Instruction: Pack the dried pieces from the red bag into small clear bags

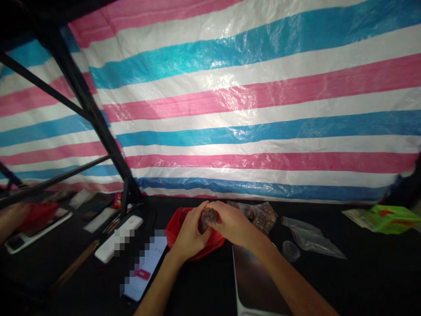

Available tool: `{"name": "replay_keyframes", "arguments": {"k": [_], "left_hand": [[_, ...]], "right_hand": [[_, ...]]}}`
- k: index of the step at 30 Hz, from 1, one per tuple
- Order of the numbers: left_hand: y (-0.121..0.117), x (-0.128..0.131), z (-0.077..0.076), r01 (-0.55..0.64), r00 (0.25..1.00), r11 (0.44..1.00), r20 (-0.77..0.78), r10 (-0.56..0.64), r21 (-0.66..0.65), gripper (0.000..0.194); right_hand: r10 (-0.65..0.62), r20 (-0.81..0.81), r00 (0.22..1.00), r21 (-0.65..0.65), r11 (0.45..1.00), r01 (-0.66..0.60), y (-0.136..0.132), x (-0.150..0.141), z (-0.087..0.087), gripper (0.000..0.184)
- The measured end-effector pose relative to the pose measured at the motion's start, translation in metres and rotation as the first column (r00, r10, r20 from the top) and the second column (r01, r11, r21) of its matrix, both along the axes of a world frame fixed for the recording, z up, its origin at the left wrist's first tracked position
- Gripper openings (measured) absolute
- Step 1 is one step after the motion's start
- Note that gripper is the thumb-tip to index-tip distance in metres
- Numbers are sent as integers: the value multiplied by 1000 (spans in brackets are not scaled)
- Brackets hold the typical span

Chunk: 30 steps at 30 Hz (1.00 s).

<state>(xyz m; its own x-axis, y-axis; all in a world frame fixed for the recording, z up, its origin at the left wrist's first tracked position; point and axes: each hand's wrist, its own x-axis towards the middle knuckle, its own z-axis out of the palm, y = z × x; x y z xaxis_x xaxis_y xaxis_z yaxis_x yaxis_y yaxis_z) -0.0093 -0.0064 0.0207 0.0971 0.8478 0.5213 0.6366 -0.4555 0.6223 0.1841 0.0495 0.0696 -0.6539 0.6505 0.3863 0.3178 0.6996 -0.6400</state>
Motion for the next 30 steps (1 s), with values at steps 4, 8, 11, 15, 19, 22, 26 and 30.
{"name": "replay_keyframes", "arguments": {"k": [4, 8, 11, 15, 19, 22, 26, 30], "left_hand": [[9, -9, -11, -87, 991, 991, 97, 97, -99, 64], [10, -11, -9, -92, 991, 992, 93, 100, -87, 56], [9, -7, -6, -64, 993, 995, 91, 72, -82, 51], [9, -5, -7, -69, 992, 993, 98, 78, -92, 50], [9, -8, -10, -75, 994, 994, 72, 81, -74, 40], [9, -9, -9, -69, 997, 996, 32, 71, -50, 36], [7, -7, -5, -100, 994, 994, -42, 102, 39, 63], [5, -4, -2, -127, 983, 982, -112, 143, 138, 74]], "right_hand": [[-6, -24, 1000, 57, 998, 8, 2, -16, 9, 60], [-13, -70, 997, 41, 999, 16, 2, -19, 7, 49], [-35, -78, 996, 27, 999, 37, 4, -16, 10, 37], [-53, -71, 996, 27, 998, 55, 4, -12, 16, 35], [-10, -65, 998, 97, 995, 16, -3, -10, 19, 34], [-23, -39, 999, 140, 990, 28, -7, -11, 23, 19], [-101, -80, 992, 188, 975, 114, 5, 2, 36, 13], [-316, -63, 947, 244, 915, 321, 44, 70, 48, 14]]}}
